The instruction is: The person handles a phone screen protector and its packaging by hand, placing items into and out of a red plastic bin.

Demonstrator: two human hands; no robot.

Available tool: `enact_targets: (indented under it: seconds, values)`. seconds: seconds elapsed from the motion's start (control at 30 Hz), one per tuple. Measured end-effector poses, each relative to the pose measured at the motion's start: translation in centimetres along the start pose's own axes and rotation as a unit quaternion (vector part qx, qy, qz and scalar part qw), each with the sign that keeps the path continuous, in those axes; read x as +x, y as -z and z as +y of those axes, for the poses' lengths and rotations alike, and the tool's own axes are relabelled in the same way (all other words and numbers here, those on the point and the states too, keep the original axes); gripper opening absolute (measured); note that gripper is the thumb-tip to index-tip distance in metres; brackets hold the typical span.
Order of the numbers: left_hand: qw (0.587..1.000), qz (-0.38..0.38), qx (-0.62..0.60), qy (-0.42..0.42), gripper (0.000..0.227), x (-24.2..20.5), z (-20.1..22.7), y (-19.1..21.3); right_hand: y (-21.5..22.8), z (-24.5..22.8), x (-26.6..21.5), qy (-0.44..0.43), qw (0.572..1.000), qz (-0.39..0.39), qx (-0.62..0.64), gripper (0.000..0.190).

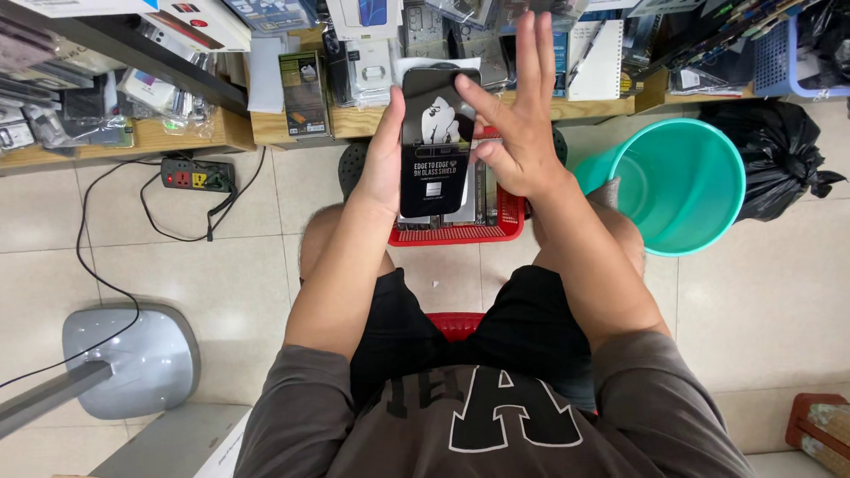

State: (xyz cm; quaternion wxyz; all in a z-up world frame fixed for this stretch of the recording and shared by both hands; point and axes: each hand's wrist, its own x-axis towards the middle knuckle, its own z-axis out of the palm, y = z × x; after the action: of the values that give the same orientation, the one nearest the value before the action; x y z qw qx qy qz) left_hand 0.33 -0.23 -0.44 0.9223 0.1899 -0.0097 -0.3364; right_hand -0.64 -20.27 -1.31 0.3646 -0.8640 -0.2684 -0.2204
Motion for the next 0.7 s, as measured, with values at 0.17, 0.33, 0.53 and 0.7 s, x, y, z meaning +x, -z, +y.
enact_targets:
  seconds: [0.17,0.33,0.53,0.7]
  values:
    - [0.996,0.065,0.049,0.040,0.074,-0.3,-0.6,-1.0,0.5,0.2,0.2,-0.020,0.999,0.031,0.010,0.062]
    - [0.997,0.045,0.059,0.028,0.071,0.1,-1.0,-0.7,0.4,-0.1,0.0,-0.029,0.998,0.037,-0.036,0.064]
    - [0.983,0.170,0.054,-0.051,0.066,0.0,-0.5,-0.9,-0.2,-2.1,-0.7,-0.008,0.997,0.005,-0.079,0.073]
    - [0.991,0.098,0.062,-0.069,0.069,0.2,0.6,-1.8,-0.1,-1.2,0.3,-0.044,0.996,0.001,-0.074,0.069]
